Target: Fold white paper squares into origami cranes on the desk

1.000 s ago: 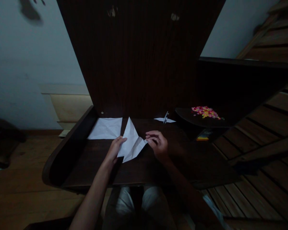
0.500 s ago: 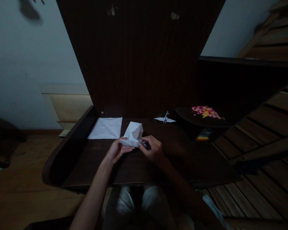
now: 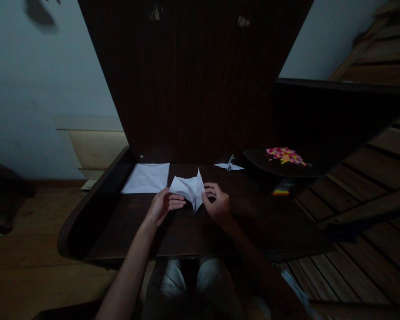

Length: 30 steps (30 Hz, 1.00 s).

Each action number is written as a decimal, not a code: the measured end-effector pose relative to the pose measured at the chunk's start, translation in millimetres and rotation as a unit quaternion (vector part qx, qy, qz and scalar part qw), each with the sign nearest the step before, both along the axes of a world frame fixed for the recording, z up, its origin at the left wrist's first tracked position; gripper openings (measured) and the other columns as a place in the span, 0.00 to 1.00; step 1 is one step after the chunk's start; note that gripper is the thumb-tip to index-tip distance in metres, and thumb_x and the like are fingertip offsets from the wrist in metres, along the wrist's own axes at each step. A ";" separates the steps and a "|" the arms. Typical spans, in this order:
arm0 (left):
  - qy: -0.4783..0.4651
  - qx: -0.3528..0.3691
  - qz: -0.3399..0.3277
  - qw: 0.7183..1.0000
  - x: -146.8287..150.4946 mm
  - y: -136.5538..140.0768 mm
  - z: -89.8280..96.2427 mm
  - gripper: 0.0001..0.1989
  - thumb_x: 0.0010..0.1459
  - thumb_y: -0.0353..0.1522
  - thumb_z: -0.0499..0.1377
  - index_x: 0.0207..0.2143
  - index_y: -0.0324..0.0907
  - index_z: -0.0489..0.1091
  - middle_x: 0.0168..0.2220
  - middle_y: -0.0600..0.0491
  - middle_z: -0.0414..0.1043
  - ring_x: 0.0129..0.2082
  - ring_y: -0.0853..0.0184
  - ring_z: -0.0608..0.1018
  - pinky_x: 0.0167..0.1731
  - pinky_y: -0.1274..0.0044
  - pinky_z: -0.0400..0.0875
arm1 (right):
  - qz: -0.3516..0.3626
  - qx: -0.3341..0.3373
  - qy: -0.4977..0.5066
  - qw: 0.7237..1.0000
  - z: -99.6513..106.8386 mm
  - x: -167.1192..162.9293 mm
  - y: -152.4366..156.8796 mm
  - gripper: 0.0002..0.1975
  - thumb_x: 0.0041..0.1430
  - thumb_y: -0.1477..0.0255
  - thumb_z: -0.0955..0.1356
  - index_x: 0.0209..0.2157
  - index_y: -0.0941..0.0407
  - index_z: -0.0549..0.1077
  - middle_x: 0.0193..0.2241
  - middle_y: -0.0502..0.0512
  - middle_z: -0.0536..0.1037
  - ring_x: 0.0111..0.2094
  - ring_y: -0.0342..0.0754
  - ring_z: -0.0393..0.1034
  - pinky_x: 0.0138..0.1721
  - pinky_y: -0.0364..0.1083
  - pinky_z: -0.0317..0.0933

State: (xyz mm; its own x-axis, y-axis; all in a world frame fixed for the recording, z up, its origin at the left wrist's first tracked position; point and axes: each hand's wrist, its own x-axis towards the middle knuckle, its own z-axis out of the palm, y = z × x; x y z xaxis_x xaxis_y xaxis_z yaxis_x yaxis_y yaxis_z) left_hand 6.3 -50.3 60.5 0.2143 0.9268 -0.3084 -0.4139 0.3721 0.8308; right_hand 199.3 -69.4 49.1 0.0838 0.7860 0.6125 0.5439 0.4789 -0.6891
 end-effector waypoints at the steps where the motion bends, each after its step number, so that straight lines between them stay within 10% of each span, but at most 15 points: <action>1: 0.001 0.009 0.015 1.000 3.2 -1.2 0.6 0.12 0.58 0.39 0.53 0.31 0.38 0.64 0.27 0.43 0.77 0.26 0.61 0.81 0.30 0.72 0.77 | 0.006 -0.007 0.008 1.000 0.8 -0.7 -0.3 0.10 0.56 0.73 0.64 0.41 0.56 0.68 0.26 0.52 0.78 0.26 0.45 0.74 0.31 0.43 0.70; 7: 0.142 0.220 0.145 0.954 26.3 -19.0 -3.4 0.18 0.52 0.43 0.62 0.35 0.43 0.59 0.35 0.51 0.75 0.30 0.65 0.80 0.31 0.73 0.76 | 0.003 0.003 0.005 1.000 5.2 -7.1 -5.9 0.11 0.59 0.71 0.65 0.44 0.56 0.68 0.26 0.52 0.78 0.26 0.45 0.74 0.31 0.43 0.71; 15: 0.453 0.504 0.166 0.717 26.2 -30.2 -1.7 0.07 0.55 0.33 0.61 0.36 0.42 0.68 0.35 0.51 0.71 0.35 0.67 0.76 0.37 0.75 0.73 | -0.012 0.058 -0.056 0.997 11.1 -9.1 -13.9 0.07 0.60 0.72 0.65 0.41 0.55 0.71 0.25 0.51 0.78 0.25 0.44 0.74 0.29 0.41 0.70; 19: 0.499 0.540 0.169 0.656 26.1 -28.3 -3.5 0.06 0.57 0.31 0.59 0.38 0.41 0.69 0.35 0.51 0.72 0.35 0.66 0.76 0.38 0.75 0.72 | -0.011 0.129 -0.122 0.984 12.6 -11.3 -16.0 0.05 0.61 0.75 0.64 0.38 0.57 0.72 0.28 0.55 0.79 0.28 0.46 0.75 0.32 0.42 0.69; 24: 0.502 0.526 0.176 0.664 26.8 -28.1 -8.0 0.11 0.58 0.31 0.57 0.44 0.40 0.68 0.37 0.49 0.75 0.35 0.65 0.78 0.39 0.74 0.73 | 0.008 0.187 -0.180 0.966 12.5 -15.0 -17.2 0.06 0.62 0.78 0.63 0.37 0.57 0.72 0.29 0.56 0.79 0.30 0.46 0.75 0.35 0.44 0.69; 30: 0.409 0.426 0.186 0.785 23.6 -25.8 -10.1 0.11 0.58 0.30 0.56 0.44 0.42 0.67 0.37 0.51 0.75 0.35 0.66 0.78 0.39 0.75 0.72 | 0.015 0.182 -0.140 0.973 10.0 -12.4 -13.4 0.07 0.62 0.79 0.63 0.34 0.57 0.73 0.28 0.55 0.78 0.30 0.45 0.73 0.34 0.43 0.67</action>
State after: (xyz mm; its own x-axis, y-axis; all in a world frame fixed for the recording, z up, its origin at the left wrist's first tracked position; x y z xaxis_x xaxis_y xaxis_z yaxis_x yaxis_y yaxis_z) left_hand 30.0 -76.0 50.4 -0.0671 0.8234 0.5635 0.4403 -0.4824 0.7573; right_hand 186.8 -82.8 59.1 -0.1458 0.5117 0.8467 0.6673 0.6827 -0.2977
